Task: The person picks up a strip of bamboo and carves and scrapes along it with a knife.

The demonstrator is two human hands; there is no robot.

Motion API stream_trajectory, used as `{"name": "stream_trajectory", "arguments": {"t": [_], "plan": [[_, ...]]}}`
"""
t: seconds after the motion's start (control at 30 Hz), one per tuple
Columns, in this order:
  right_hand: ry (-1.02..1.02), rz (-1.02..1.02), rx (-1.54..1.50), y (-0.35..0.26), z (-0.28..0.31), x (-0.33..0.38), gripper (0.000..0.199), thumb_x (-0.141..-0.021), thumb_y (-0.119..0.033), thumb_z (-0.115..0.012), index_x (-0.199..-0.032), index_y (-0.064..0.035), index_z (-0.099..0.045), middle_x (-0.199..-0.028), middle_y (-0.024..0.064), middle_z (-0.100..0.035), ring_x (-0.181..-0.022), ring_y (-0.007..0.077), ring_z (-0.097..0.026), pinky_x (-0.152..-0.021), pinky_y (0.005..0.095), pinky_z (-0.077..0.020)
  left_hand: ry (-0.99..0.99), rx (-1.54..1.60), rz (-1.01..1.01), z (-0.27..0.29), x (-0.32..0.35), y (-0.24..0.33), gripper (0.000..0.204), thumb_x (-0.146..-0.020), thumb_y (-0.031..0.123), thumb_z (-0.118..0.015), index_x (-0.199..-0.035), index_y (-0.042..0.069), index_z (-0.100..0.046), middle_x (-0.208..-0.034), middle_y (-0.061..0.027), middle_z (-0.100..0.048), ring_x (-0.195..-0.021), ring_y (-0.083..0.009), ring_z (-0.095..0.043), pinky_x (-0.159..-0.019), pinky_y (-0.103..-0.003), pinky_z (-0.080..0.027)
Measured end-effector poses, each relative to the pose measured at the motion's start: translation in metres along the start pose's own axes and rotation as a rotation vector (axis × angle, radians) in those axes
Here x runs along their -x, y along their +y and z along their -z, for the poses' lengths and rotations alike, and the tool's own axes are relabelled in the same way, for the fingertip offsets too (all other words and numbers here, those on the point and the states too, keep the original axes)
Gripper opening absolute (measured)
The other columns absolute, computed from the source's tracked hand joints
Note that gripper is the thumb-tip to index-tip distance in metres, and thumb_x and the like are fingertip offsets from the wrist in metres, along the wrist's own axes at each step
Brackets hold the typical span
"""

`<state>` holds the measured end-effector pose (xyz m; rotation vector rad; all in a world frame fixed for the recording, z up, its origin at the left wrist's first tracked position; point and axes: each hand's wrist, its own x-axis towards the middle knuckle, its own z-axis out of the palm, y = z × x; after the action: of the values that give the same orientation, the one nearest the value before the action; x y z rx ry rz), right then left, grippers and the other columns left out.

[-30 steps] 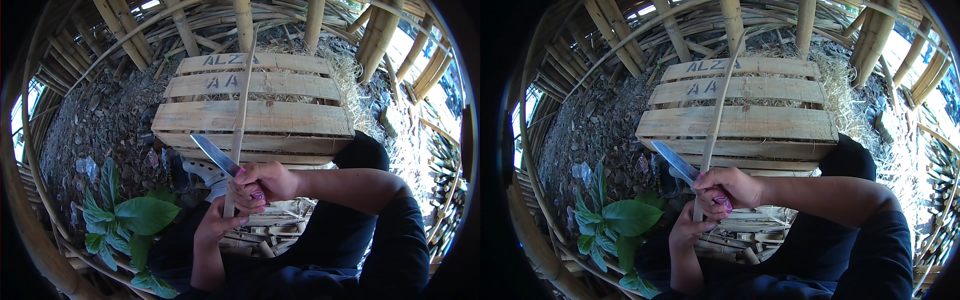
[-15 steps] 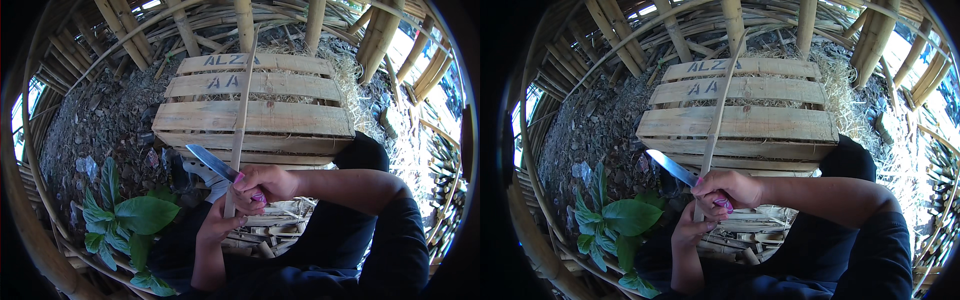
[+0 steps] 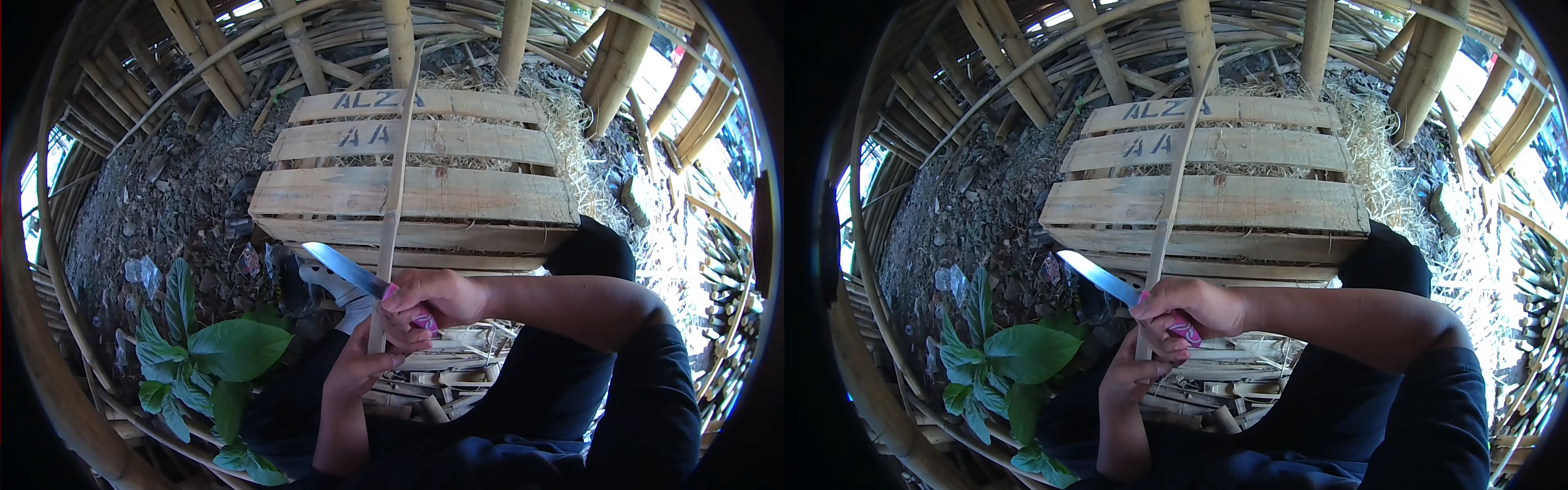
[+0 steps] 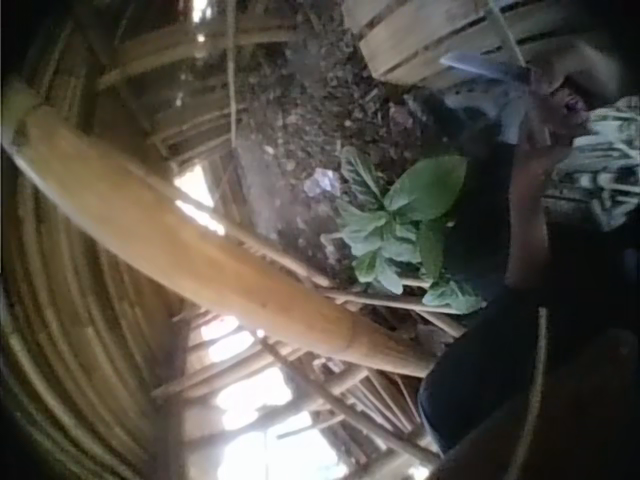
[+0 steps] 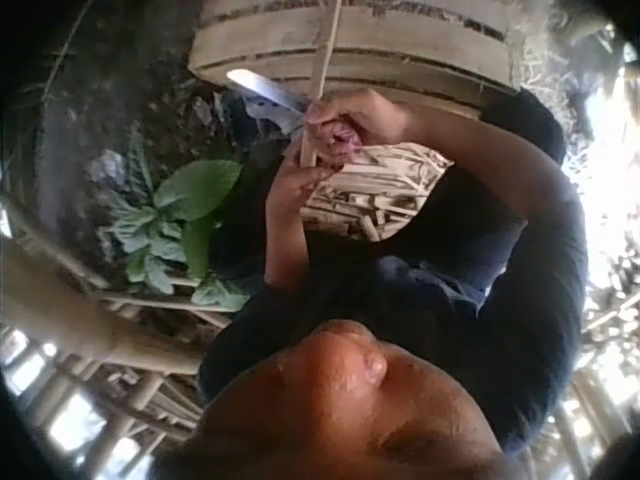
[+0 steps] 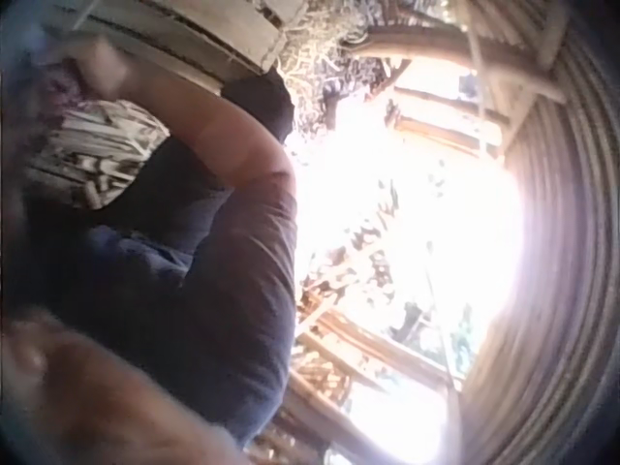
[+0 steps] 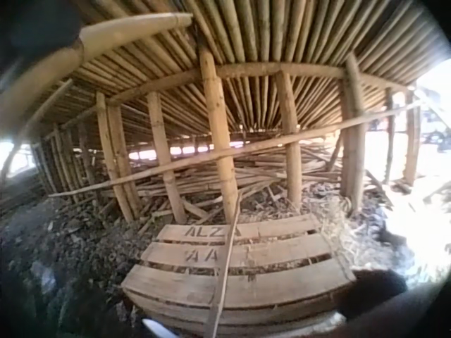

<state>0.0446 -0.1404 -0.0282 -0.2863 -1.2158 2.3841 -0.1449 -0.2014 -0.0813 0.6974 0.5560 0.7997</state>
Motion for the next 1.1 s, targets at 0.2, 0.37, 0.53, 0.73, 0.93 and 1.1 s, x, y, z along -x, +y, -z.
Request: {"name": "stream_trajectory", "arguments": {"t": [0.2,0.37,0.53,0.73,0.93,1.1], "plan": [[0.074,0.020,0.103,-0.020,0.009,0.001,0.047,-0.095,-0.029,-0.049,-0.056,-0.0054,-0.043,-0.052,0.0065,-0.046,-0.046,0.0159,-0.046,-0.052,0.0311,-0.0432,-0.117,-0.037,-0.057,0.012,-0.004,-0.007,0.056,-0.074,0.004,-0.065,-0.125,-0.009,-0.045,-0.095,-0.0106,-0.061,-0.083,-0.0171,-0.059,-0.074,-0.029,-0.045],[0.639,-0.071,0.611,-0.041,0.001,0.005,0.040,-0.089,-0.027,-0.057,-0.061,0.0019,-0.054,-0.051,0.0073,-0.051,-0.047,0.0204,-0.055,-0.052,0.0371,-0.0499,-0.028,-0.048,-0.064,-0.013,0.004,0.012,0.037,-0.084,0.009,-0.063,-0.115,-0.007,-0.050,-0.075,-0.0022,-0.049,-0.064,-0.0119,-0.050,-0.059,-0.028,-0.041],[0.850,-0.118,1.182,-0.015,-0.001,0.004,0.035,-0.083,-0.026,-0.063,-0.067,0.0047,-0.055,-0.056,0.0189,-0.056,-0.051,0.0285,-0.059,-0.055,0.0410,-0.0481,0.009,-0.126,0.022,-0.021,0.011,0.019,0.038,-0.101,0.025,-0.046,-0.123,-0.006,-0.048,-0.066,-0.0020,-0.047,-0.051,-0.0115,-0.048,-0.048,-0.024,-0.039],[0.900,0.108,1.161,-0.013,-0.006,-0.003,0.030,-0.081,-0.018,-0.066,-0.066,0.0018,-0.048,-0.054,0.0128,-0.049,-0.052,0.0227,-0.049,-0.051,0.0372,-0.0426,0.026,0.008,0.037,-0.047,0.013,0.015,0.050,-0.104,0.041,-0.032,-0.130,-0.001,-0.040,-0.061,-0.0019,-0.039,-0.046,-0.0121,-0.043,-0.045,-0.024,-0.037],[0.885,0.320,1.156,-0.005,-0.033,0.002,0.025,-0.083,-0.011,-0.064,-0.070,0.0006,-0.046,-0.057,0.0086,-0.048,-0.050,0.0143,-0.050,-0.048,0.0330,-0.0418,-0.028,0.063,0.003,-0.073,0.033,0.005,0.041,-0.104,0.043,-0.024,-0.122,0.009,-0.036,-0.060,-0.0028,-0.037,-0.042,-0.0120,-0.038,-0.040,-0.025,-0.032],[0.805,0.344,1.132,-0.009,-0.048,0.000,0.022,-0.085,-0.010,-0.062,-0.072,0.0009,-0.048,-0.062,0.0105,-0.051,-0.052,0.0188,-0.055,-0.050,0.0335,-0.0437,-0.002,0.120,-0.072,-0.092,0.044,0.010,0.037,-0.104,0.039,-0.029,-0.121,0.007,-0.039,-0.058,-0.0029,-0.035,-0.037,-0.0122,-0.034,-0.038,-0.025,-0.032]]}}
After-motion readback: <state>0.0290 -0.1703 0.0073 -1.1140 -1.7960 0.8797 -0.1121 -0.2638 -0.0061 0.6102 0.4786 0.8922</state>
